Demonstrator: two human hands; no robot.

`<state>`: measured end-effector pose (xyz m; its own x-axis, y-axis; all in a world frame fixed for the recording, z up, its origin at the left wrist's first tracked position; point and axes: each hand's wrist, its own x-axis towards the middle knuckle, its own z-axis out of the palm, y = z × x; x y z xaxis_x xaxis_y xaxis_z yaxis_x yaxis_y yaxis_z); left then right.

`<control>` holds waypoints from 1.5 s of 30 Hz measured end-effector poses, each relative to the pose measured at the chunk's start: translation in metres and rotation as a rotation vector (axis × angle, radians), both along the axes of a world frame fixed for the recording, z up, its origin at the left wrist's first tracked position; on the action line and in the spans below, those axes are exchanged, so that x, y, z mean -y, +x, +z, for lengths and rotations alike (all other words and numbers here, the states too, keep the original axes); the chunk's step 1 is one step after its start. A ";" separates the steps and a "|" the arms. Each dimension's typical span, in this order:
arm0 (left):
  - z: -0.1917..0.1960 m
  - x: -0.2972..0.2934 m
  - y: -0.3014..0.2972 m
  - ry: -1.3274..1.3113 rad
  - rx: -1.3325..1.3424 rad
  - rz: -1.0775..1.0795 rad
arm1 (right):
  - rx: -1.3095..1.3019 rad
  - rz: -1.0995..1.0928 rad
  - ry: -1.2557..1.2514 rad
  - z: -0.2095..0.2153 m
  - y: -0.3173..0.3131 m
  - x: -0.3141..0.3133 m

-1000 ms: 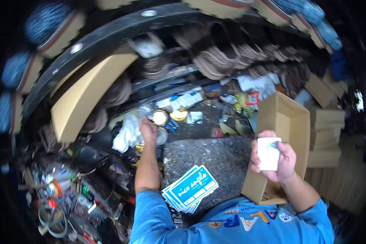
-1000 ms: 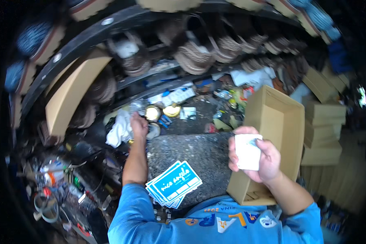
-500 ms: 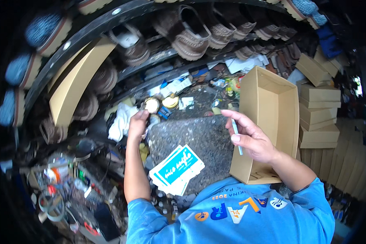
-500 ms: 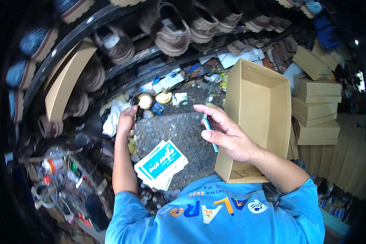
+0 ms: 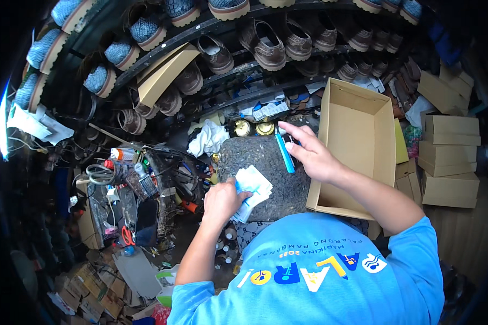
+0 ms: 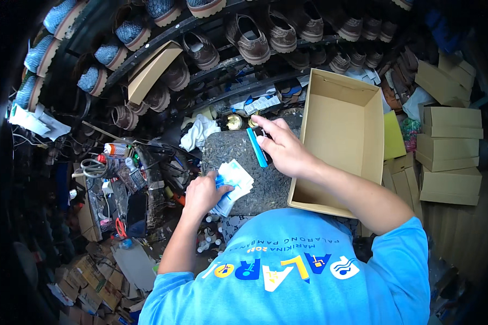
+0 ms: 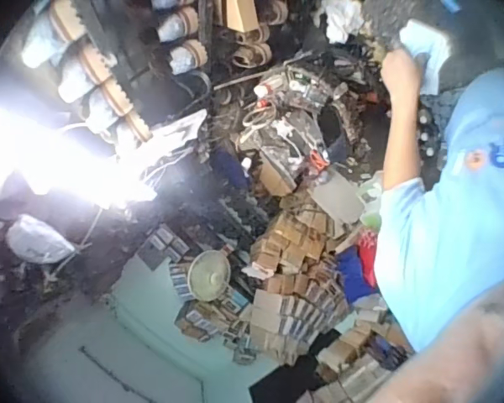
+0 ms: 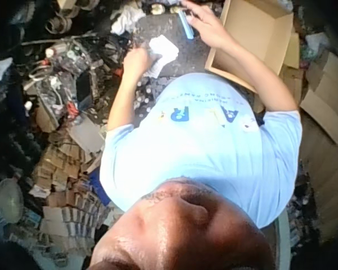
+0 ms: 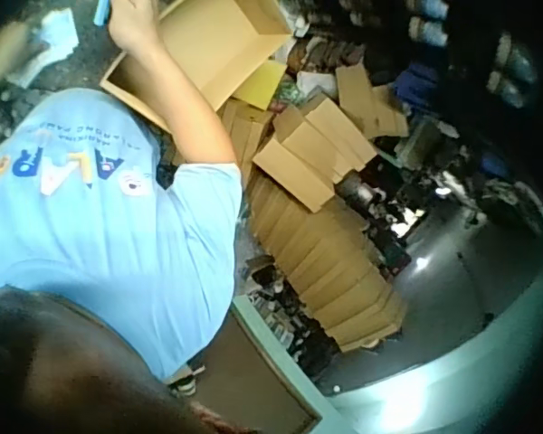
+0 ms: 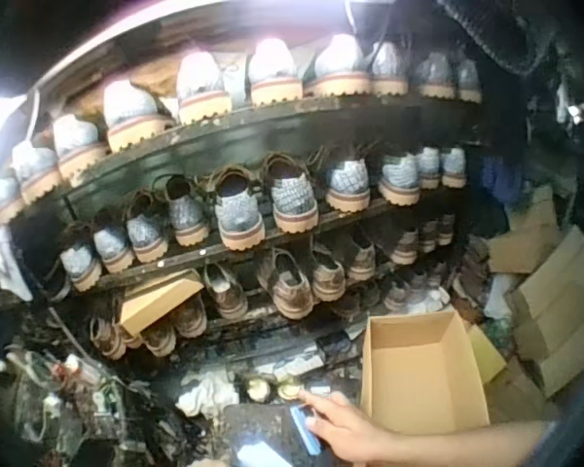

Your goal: Stamping brand cards with an ink stamp and applying a brand sticker label to a shoebox.

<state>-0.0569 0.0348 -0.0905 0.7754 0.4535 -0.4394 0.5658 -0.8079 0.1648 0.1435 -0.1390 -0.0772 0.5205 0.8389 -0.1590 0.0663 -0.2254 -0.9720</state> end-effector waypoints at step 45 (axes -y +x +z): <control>0.051 0.043 0.010 -0.272 1.094 0.000 | -0.478 -0.390 0.324 0.037 -0.101 0.004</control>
